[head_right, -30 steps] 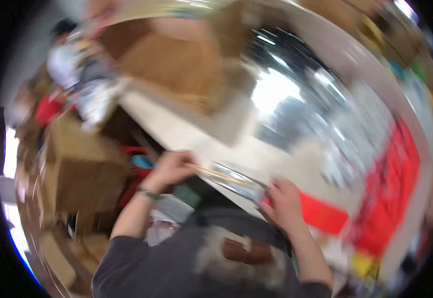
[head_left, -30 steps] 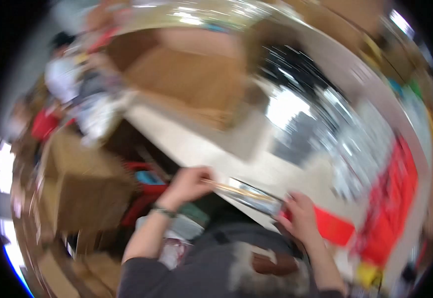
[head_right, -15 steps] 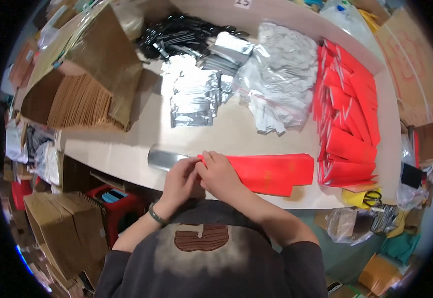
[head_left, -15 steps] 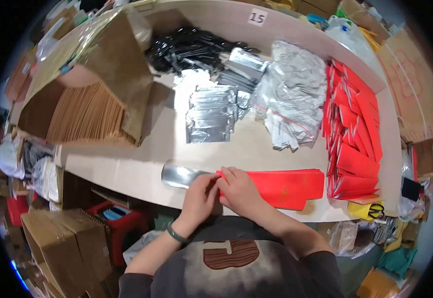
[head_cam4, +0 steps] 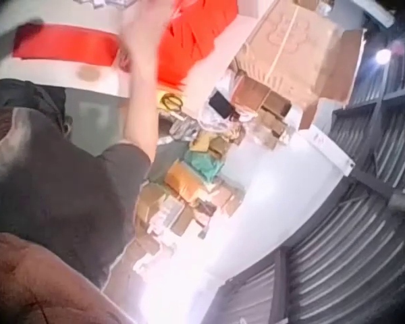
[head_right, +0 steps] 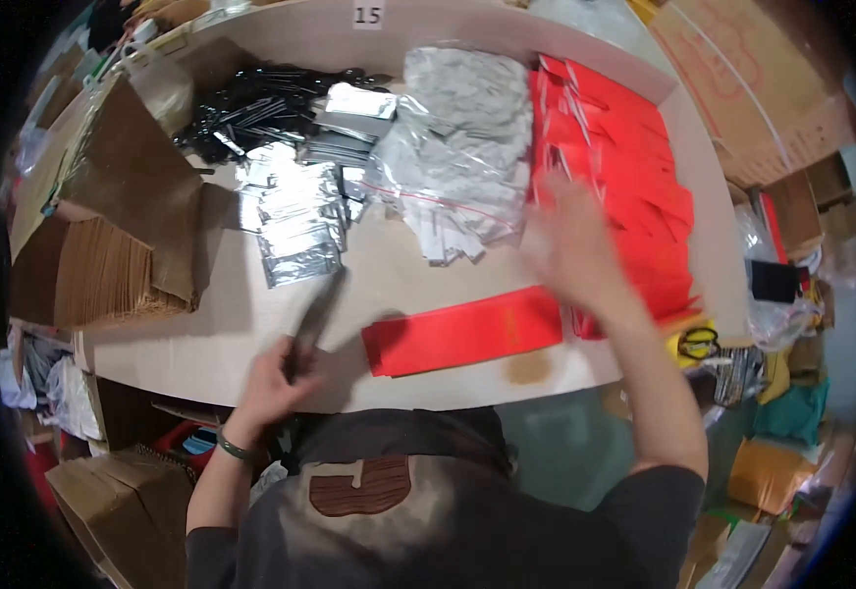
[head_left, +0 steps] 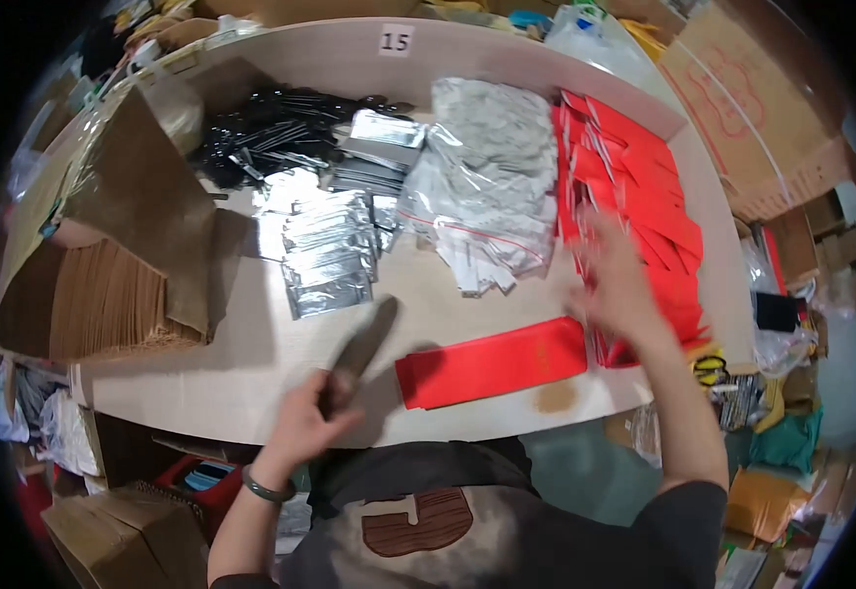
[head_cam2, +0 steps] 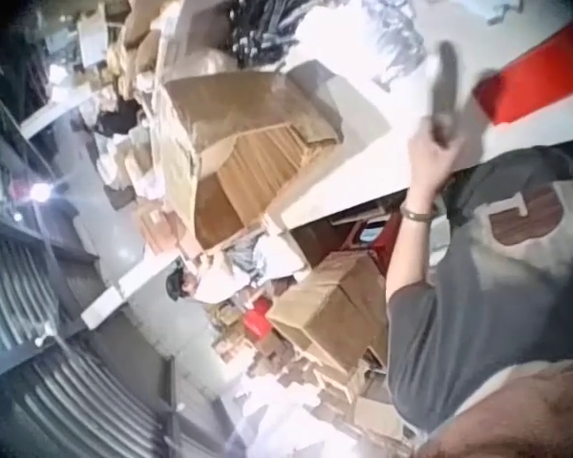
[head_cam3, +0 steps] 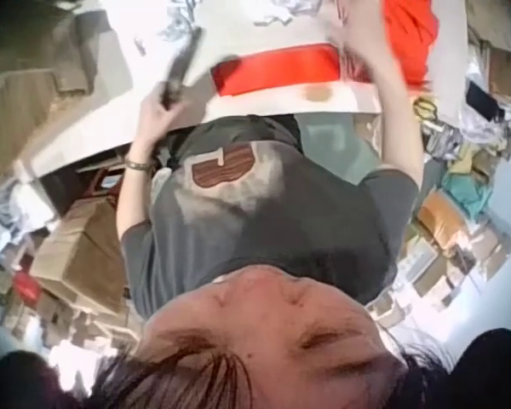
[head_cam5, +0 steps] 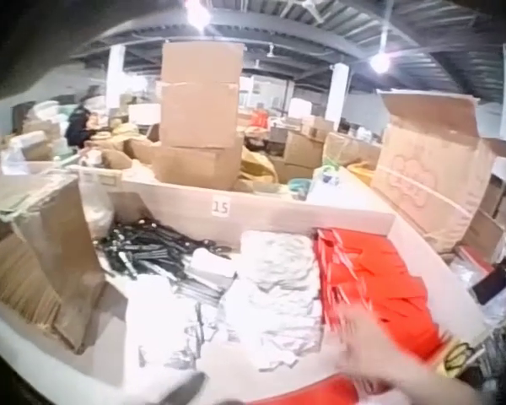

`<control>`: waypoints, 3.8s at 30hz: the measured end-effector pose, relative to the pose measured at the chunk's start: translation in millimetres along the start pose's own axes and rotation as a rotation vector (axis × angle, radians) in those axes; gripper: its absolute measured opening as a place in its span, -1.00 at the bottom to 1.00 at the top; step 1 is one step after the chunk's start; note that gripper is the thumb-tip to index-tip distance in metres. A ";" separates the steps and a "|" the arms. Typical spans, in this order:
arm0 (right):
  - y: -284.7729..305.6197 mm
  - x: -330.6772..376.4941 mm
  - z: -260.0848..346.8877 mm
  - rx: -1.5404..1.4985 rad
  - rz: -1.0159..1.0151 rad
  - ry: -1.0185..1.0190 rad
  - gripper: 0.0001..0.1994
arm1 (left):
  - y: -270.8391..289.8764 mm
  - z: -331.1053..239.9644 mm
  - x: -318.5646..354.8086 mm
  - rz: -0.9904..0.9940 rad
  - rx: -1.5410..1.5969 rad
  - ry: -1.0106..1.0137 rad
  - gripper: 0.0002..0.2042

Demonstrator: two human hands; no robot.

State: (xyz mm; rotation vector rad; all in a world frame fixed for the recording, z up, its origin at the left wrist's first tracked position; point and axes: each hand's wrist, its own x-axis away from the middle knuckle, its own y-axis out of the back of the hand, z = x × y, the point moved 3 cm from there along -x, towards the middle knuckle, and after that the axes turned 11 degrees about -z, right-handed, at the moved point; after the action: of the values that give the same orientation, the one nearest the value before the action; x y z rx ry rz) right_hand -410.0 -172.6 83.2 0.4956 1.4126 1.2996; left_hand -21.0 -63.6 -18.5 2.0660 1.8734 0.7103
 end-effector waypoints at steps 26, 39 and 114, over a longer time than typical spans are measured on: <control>-142.5 39.0 173.8 -0.292 0.193 -0.085 -0.72 | 3.1 -24.5 -1.7 0.091 -0.493 -0.487 -0.28; -138.6 -6.6 91.5 -0.192 -0.179 -0.086 -0.85 | 250.5 47.5 -41.2 -0.956 -0.642 -0.163 -0.75; -130.3 76.1 141.6 -0.105 0.366 -0.148 -0.75 | -16.2 -3.8 11.8 -0.169 -0.406 -0.209 -0.40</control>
State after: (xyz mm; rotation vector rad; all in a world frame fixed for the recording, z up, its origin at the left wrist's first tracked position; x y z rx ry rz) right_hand -263.1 -88.2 -35.5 0.7885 1.1573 1.5833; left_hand -36.3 -50.3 -21.3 1.6393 1.6079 0.7292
